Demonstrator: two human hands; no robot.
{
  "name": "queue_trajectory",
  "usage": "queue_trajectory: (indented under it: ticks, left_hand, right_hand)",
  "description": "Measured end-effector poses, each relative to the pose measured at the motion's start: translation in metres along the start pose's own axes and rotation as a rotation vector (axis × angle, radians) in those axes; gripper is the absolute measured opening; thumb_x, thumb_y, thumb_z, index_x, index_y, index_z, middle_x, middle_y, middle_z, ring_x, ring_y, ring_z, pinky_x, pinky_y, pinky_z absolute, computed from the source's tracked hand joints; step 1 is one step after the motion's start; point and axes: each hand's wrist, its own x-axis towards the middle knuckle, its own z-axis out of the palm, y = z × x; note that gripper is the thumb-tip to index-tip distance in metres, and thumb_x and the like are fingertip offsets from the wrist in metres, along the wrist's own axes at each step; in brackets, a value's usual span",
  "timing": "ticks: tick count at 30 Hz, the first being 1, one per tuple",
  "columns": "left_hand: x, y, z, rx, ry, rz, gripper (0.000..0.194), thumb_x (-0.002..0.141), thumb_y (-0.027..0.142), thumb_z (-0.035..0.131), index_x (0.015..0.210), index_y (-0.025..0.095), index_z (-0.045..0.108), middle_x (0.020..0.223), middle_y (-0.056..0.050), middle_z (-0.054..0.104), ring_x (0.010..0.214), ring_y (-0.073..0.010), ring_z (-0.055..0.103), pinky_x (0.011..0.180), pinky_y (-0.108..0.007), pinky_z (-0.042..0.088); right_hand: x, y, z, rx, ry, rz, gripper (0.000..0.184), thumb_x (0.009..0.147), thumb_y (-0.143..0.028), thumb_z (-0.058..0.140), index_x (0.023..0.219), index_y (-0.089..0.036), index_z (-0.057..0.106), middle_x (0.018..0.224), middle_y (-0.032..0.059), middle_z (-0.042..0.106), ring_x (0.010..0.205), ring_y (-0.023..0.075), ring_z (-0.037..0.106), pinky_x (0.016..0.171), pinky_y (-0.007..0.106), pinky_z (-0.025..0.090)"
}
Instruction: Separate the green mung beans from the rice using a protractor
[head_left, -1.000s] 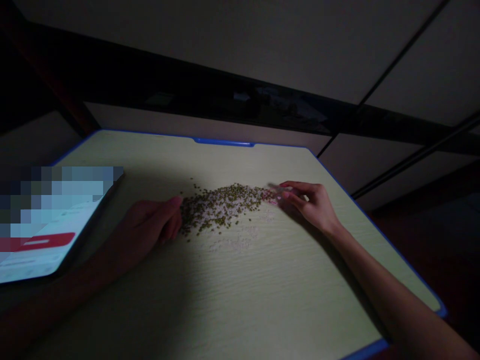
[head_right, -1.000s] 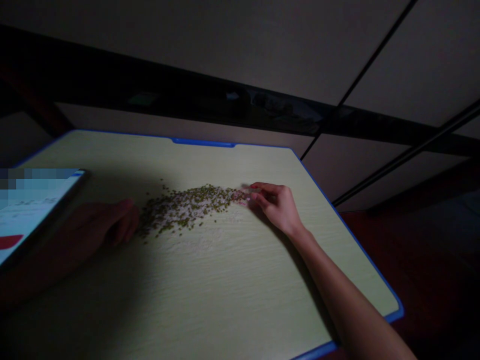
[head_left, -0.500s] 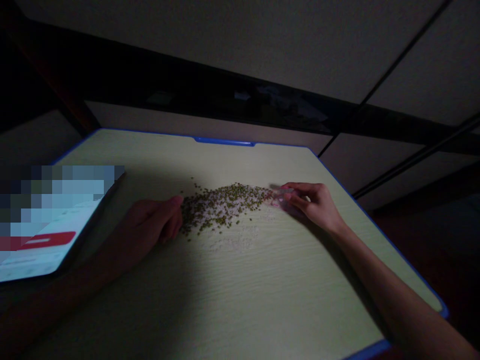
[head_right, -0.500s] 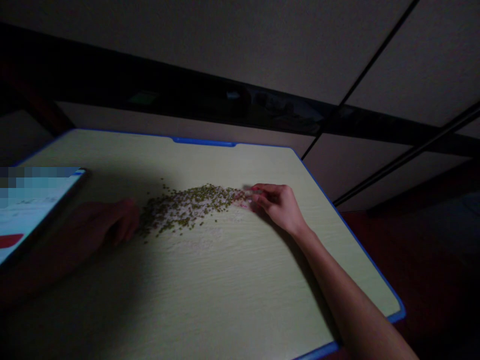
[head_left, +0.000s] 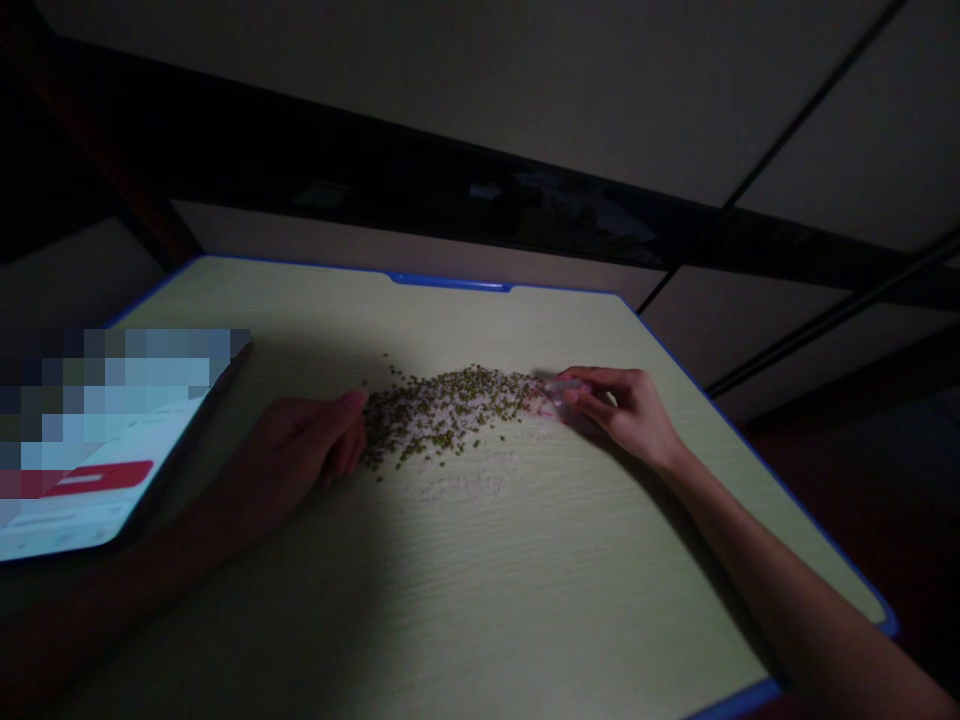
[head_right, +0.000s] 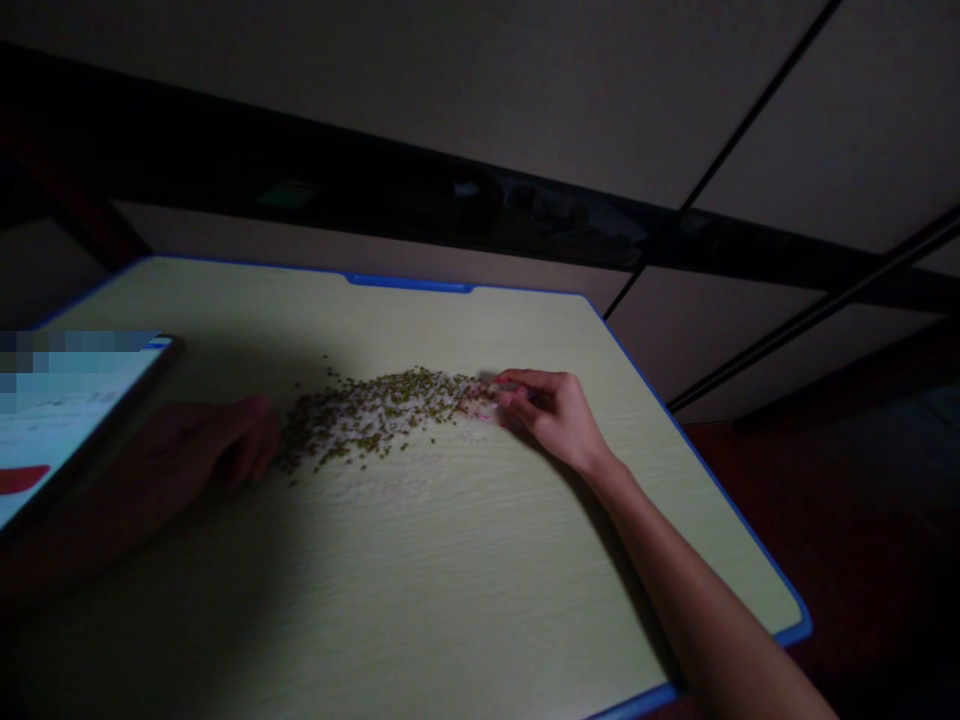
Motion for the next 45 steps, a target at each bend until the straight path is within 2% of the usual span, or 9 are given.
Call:
queue_trajectory:
  ticks: [9,13,21,26,30,36,45]
  left_hand:
    - [0.000,0.004,-0.002,0.037,-0.020,-0.024,0.045,0.074,0.041,0.036,0.033,0.022,0.038,0.036,0.003,0.043,0.038,-0.0093,0.044,0.046,-0.023,0.036]
    - [0.000,0.006,-0.001,0.055,-0.009,-0.029,0.045,0.074,0.041,0.035,0.032,0.022,0.037,0.035,0.004,0.041,0.036,-0.0089,0.041,0.047,-0.023,0.036]
    - [0.000,-0.003,-0.002,0.024,-0.036,-0.017,0.047,0.077,0.041,0.035,0.034,0.021,0.037,0.037,0.004,0.042,0.038,-0.0089,0.043,0.048,-0.022,0.036]
    - [0.001,-0.007,-0.002,0.010,-0.042,-0.014,0.048,0.078,0.040,0.036,0.034,0.021,0.038,0.038,0.003,0.044,0.040,-0.0091,0.045,0.049,-0.022,0.036]
    - [0.001,-0.004,-0.001,0.007,-0.036,-0.005,0.047,0.078,0.039,0.036,0.034,0.021,0.038,0.038,0.003,0.043,0.040,-0.0091,0.044,0.049,-0.023,0.036]
    - [0.000,-0.001,-0.001,0.006,-0.029,-0.018,0.047,0.077,0.040,0.037,0.034,0.021,0.037,0.036,0.004,0.042,0.038,-0.0091,0.042,0.048,-0.023,0.036]
    - [-0.002,0.003,-0.001,0.015,-0.019,-0.027,0.044,0.074,0.039,0.037,0.034,0.022,0.037,0.036,0.004,0.042,0.038,-0.0088,0.043,0.048,-0.022,0.036]
  right_hand:
    - [0.000,-0.003,0.001,-0.021,0.018,-0.047,0.026,0.073,-0.025,0.057,0.087,-0.008,0.070,0.063,0.0041,0.064,0.053,0.0118,0.050,0.050,0.026,0.040]
    - [0.001,-0.001,-0.001,-0.041,-0.032,-0.059,0.029,0.074,-0.027,0.057,0.090,-0.006,0.070,0.060,0.0041,0.062,0.051,0.0120,0.048,0.049,0.026,0.039]
    - [-0.001,0.000,-0.005,-0.022,-0.123,-0.051,0.032,0.075,-0.029,0.056,0.092,-0.006,0.070,0.072,0.0085,0.067,0.059,0.0141,0.052,0.054,0.027,0.041]
    - [-0.002,0.000,-0.006,0.004,-0.169,-0.059,0.030,0.074,-0.030,0.058,0.092,-0.010,0.070,0.073,0.0078,0.067,0.059,0.0142,0.052,0.052,0.026,0.041]
    - [-0.002,0.003,-0.008,-0.036,-0.129,-0.065,0.029,0.076,-0.030,0.056,0.091,-0.010,0.071,0.072,0.0077,0.066,0.062,0.0155,0.053,0.054,0.027,0.041]
    - [-0.001,0.002,-0.004,-0.042,-0.030,-0.039,0.030,0.074,-0.030,0.057,0.090,-0.009,0.071,0.062,0.0044,0.062,0.052,0.0124,0.048,0.049,0.026,0.039]
    - [-0.001,-0.001,-0.002,-0.070,-0.040,-0.073,0.028,0.075,-0.028,0.056,0.089,-0.009,0.071,0.063,0.0057,0.065,0.057,0.0146,0.052,0.053,0.028,0.042]
